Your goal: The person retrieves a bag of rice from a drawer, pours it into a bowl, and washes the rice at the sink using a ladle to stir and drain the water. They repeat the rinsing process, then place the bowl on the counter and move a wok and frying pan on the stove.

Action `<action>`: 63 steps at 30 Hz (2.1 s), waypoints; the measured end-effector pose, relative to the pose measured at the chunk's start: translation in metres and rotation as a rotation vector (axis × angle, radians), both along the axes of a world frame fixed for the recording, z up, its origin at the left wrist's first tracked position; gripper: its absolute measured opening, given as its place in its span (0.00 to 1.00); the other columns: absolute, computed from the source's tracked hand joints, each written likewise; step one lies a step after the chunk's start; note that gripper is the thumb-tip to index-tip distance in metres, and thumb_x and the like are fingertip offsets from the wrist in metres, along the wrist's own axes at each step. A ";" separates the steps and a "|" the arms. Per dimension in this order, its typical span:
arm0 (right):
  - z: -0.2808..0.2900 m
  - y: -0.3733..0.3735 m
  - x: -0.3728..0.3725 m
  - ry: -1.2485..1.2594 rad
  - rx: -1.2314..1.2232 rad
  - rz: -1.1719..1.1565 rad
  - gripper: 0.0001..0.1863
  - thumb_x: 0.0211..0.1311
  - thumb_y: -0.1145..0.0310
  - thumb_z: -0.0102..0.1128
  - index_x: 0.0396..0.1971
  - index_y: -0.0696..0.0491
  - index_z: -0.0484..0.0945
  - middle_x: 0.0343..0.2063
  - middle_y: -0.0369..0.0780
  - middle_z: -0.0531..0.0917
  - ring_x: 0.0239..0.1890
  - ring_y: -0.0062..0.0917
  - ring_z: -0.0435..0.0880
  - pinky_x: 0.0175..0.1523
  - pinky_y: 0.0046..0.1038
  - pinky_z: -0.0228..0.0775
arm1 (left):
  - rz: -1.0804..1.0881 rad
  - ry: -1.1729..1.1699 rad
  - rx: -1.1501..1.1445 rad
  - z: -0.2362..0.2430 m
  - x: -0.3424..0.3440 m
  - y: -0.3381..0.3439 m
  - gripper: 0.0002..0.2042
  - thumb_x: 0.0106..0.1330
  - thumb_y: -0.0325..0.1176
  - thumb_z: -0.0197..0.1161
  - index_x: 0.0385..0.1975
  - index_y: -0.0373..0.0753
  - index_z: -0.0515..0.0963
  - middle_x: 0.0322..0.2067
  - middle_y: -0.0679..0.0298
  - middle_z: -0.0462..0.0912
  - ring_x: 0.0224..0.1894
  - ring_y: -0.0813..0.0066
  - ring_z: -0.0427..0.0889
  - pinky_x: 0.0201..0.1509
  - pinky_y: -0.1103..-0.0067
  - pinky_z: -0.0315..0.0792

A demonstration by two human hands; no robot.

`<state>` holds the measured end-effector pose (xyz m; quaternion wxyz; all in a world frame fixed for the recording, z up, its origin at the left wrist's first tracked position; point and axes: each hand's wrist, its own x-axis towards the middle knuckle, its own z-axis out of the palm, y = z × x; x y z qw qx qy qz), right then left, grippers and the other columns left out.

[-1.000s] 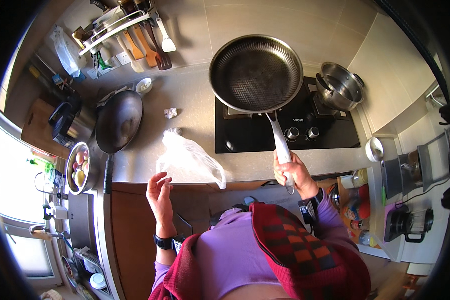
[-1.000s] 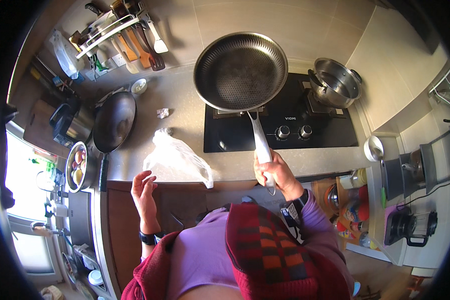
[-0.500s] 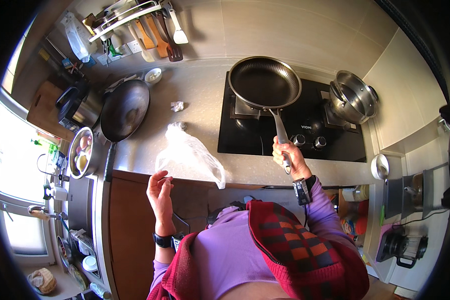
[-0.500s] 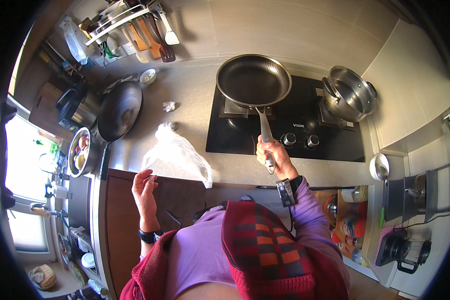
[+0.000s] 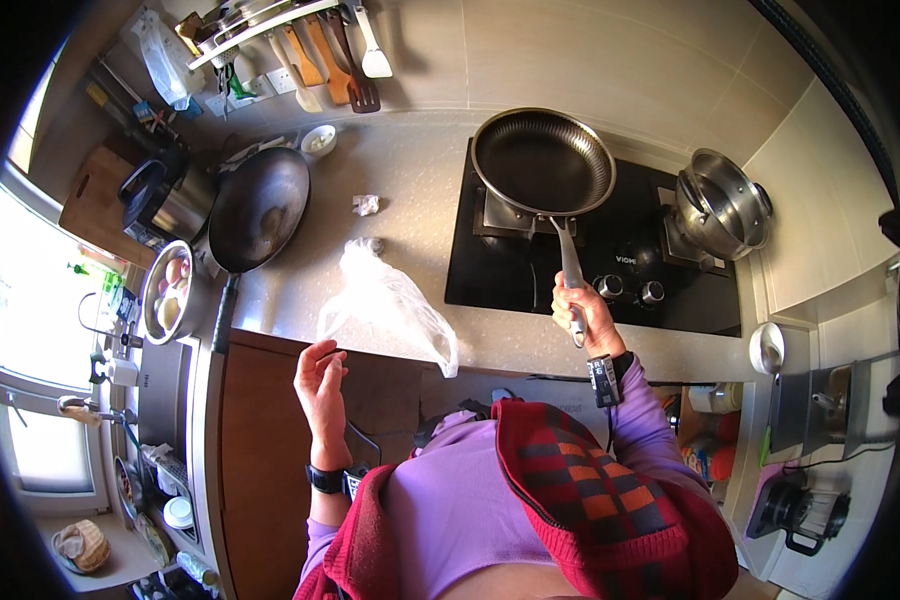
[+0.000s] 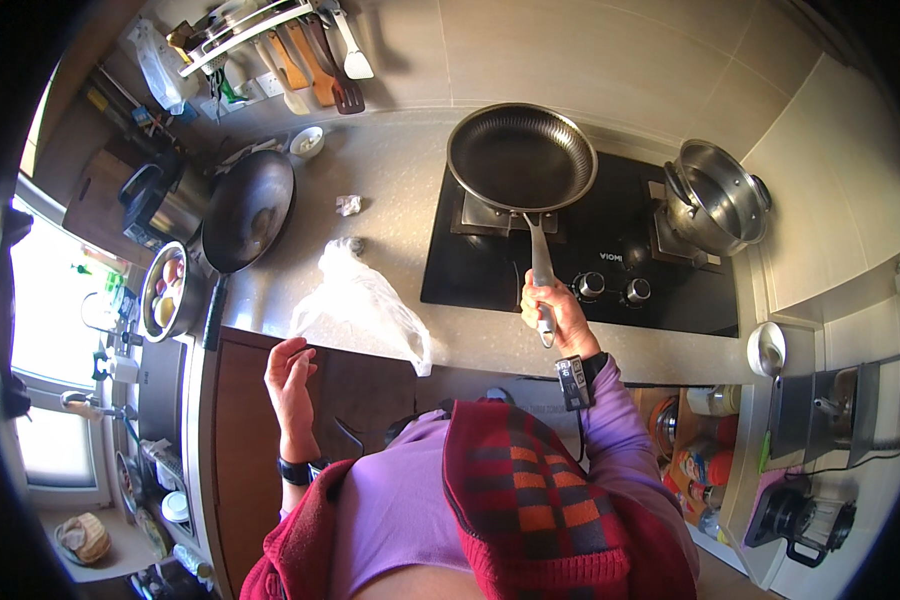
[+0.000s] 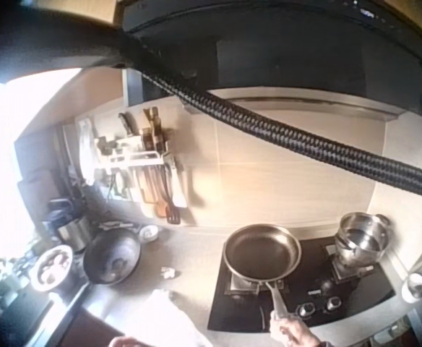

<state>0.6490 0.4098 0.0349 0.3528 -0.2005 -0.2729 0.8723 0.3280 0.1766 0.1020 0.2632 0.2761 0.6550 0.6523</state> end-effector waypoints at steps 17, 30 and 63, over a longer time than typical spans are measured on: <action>0.085 -0.010 0.006 -1.012 0.849 -0.621 0.18 0.61 0.64 0.56 0.48 0.56 0.70 0.29 0.36 0.80 0.28 0.15 0.77 0.30 0.17 0.70 | -0.027 0.091 -0.027 -0.020 -0.025 -0.017 0.12 0.57 0.21 0.55 0.42 0.37 0.75 0.44 0.62 0.74 0.36 0.79 0.77 0.39 0.84 0.71; -0.032 -0.010 -0.215 -0.957 1.348 0.231 0.18 0.54 0.61 0.60 0.46 0.47 0.78 0.59 0.50 0.63 0.60 0.39 0.65 0.60 0.32 0.59 | -0.363 0.292 -0.028 -0.080 -0.091 0.092 0.30 0.52 0.25 0.62 0.58 0.34 0.62 0.54 0.50 0.69 0.58 0.67 0.65 0.62 0.74 0.57; -0.002 0.050 -0.292 -0.433 0.236 0.096 0.11 0.55 0.76 0.48 0.38 0.62 0.75 0.31 0.43 0.79 0.35 0.28 0.79 0.36 0.28 0.72 | 0.241 0.321 -0.217 -0.097 -0.158 0.127 0.15 0.60 0.38 0.52 0.30 0.31 0.79 0.23 0.50 0.80 0.28 0.59 0.81 0.35 0.71 0.71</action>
